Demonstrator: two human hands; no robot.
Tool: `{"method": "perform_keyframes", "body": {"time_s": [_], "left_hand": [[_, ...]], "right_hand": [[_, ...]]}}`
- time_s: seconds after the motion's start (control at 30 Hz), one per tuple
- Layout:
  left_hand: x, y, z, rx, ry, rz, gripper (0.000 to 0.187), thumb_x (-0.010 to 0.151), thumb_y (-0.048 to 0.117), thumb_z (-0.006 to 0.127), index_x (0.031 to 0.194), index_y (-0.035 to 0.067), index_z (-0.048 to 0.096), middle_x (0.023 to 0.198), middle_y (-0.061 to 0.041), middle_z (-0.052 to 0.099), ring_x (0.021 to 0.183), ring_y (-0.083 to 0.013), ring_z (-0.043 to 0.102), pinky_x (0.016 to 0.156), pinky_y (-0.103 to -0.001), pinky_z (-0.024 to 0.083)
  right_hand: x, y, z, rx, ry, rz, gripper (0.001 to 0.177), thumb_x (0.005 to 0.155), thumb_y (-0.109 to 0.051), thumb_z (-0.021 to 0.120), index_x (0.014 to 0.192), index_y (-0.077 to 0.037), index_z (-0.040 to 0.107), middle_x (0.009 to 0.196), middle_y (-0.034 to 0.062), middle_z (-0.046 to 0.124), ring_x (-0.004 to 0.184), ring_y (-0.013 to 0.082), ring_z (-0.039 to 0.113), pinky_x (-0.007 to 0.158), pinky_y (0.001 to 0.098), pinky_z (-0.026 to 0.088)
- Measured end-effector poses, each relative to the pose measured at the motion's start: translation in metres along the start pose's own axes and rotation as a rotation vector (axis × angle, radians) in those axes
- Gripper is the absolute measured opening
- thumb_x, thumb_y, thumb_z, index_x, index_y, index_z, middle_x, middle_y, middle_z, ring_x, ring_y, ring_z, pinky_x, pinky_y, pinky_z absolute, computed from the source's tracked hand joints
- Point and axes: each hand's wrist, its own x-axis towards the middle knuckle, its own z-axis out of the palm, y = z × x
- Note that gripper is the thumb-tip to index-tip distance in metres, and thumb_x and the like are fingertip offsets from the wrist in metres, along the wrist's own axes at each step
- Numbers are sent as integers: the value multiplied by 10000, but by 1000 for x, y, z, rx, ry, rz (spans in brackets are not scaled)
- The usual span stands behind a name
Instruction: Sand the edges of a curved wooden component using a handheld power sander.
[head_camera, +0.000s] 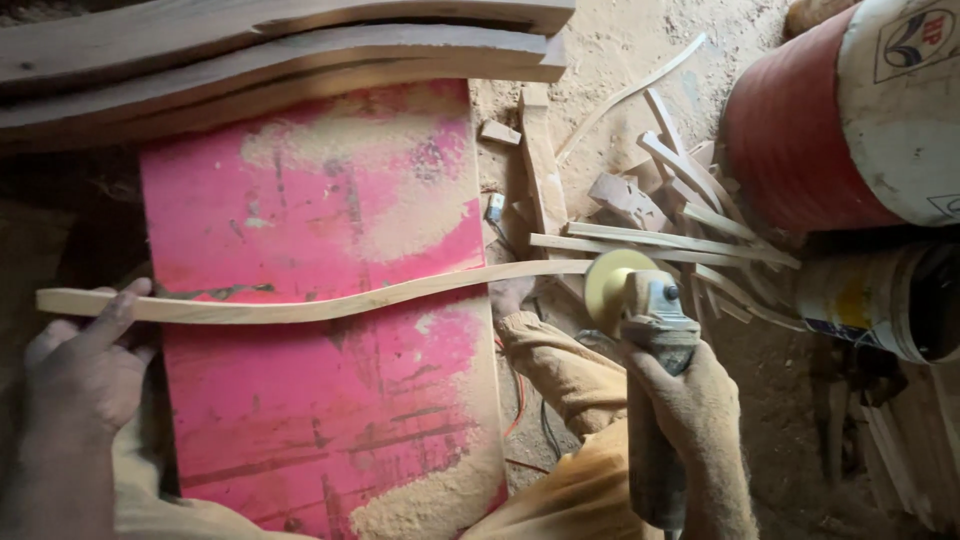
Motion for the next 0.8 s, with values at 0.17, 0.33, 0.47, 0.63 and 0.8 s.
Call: {"method": "perform_keyframes", "body": {"time_s": [0.17, 0.33, 0.47, 0.63, 0.8], "left_hand": [[1, 0, -1, 25, 19, -19, 419, 1007, 85, 685, 1349, 100, 443, 1334, -115, 650, 1338, -247, 588, 1134, -584, 347], [-1, -1, 1, 56, 51, 45, 403, 1039, 74, 689, 1331, 91, 412, 1310, -140, 635, 1344, -261, 586, 1159, -560, 370], [28, -28, -52, -170, -33, 132, 382, 1021, -83, 663, 1296, 102, 473, 1333, -167, 635, 1374, -297, 589, 1249, -537, 377], [7, 6, -36, -332, -223, 164, 457, 910, -152, 641, 1181, 184, 493, 1297, -90, 621, 1284, -276, 575, 1186, -557, 452], [7, 6, -50, -328, -319, 237, 663, 853, -215, 616, 1348, 218, 534, 1182, -5, 552, 1193, -197, 534, 1188, -463, 461]], "right_hand": [[1, -3, -19, 101, 65, 41, 548, 776, -485, 812, 1130, -73, 742, 996, 155, 781, 914, 275, 752, 863, 429, 562], [16, 24, -16, 185, 79, 78, 575, 765, -489, 820, 1124, -50, 725, 995, 151, 775, 895, 264, 750, 818, 421, 575], [6, 19, -17, 170, 99, 21, 567, 751, -472, 835, 1102, -39, 732, 994, 163, 775, 907, 264, 748, 826, 414, 559], [-11, 23, -13, 122, 92, -96, 571, 772, -469, 819, 1146, -46, 735, 1027, 186, 769, 953, 304, 739, 857, 431, 536], [-34, 27, -13, 183, 99, -214, 574, 774, -454, 796, 1196, -71, 729, 1044, 177, 772, 976, 311, 738, 870, 426, 525]]}}
